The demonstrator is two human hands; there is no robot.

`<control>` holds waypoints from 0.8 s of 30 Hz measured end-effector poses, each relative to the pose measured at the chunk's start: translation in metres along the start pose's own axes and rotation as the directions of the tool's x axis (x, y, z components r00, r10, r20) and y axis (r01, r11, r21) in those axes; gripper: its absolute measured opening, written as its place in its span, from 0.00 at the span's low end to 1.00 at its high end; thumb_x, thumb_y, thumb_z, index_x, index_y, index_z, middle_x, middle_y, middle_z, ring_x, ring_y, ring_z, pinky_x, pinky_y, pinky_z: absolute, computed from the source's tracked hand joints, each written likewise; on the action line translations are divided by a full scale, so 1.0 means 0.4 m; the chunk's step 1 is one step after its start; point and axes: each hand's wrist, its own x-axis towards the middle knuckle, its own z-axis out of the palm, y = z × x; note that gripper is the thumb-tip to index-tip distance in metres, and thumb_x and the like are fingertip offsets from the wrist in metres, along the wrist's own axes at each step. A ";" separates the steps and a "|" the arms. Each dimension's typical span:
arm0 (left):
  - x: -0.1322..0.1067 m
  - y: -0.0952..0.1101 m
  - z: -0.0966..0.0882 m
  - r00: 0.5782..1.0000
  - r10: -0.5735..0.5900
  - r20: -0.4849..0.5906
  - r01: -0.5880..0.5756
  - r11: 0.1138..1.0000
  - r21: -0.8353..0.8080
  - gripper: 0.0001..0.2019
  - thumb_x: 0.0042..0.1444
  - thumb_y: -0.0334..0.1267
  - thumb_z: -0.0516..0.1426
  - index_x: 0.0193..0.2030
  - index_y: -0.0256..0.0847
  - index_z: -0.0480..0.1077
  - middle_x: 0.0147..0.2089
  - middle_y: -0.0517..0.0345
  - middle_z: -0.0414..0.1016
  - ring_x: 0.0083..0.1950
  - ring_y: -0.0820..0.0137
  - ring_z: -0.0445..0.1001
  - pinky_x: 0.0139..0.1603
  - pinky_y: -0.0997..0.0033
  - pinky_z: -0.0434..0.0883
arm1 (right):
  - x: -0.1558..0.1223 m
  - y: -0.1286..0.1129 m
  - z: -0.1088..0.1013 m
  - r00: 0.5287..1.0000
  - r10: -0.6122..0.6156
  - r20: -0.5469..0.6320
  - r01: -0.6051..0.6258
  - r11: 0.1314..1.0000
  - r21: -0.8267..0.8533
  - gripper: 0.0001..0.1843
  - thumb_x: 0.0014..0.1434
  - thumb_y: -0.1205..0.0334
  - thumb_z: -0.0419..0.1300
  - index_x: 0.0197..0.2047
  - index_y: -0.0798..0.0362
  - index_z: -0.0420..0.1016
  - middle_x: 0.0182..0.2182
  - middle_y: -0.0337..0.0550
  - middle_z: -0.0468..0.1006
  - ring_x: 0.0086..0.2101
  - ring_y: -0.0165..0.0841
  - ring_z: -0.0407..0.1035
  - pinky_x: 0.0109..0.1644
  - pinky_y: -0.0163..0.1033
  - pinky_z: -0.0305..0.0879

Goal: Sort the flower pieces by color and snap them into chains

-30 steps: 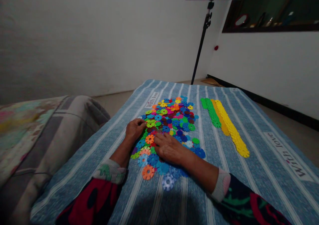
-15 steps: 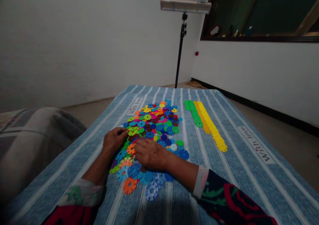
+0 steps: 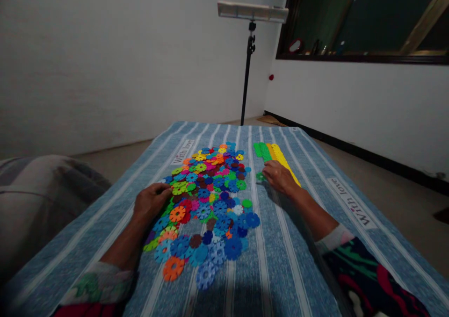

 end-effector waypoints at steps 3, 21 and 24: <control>0.004 -0.005 0.003 1.000 -0.003 -0.011 0.003 1.000 -0.010 0.18 0.49 0.47 0.52 0.36 0.41 0.79 0.38 0.54 0.82 0.40 0.61 0.78 0.40 0.68 0.70 | -0.019 0.079 -0.027 0.983 0.127 0.134 -0.118 0.990 -0.072 0.13 0.65 0.64 0.55 0.31 0.50 0.78 0.40 0.47 0.78 0.43 0.37 0.70 0.49 0.39 0.67; 0.003 -0.004 -0.001 1.000 -0.013 0.000 0.013 1.000 0.000 0.18 0.49 0.48 0.52 0.37 0.41 0.79 0.38 0.54 0.82 0.40 0.62 0.78 0.41 0.69 0.70 | -0.049 0.171 -0.002 0.928 0.240 0.286 -0.233 0.971 -0.059 0.13 0.63 0.64 0.54 0.29 0.53 0.77 0.34 0.48 0.78 0.38 0.37 0.70 0.43 0.37 0.63; 0.005 -0.008 0.002 1.000 -0.014 -0.006 0.014 1.000 -0.005 0.18 0.48 0.47 0.53 0.36 0.42 0.79 0.37 0.55 0.82 0.39 0.62 0.78 0.41 0.69 0.70 | -0.044 0.168 -0.003 0.922 0.240 0.305 -0.226 0.971 -0.079 0.13 0.62 0.65 0.55 0.28 0.53 0.77 0.34 0.47 0.78 0.39 0.36 0.71 0.43 0.36 0.63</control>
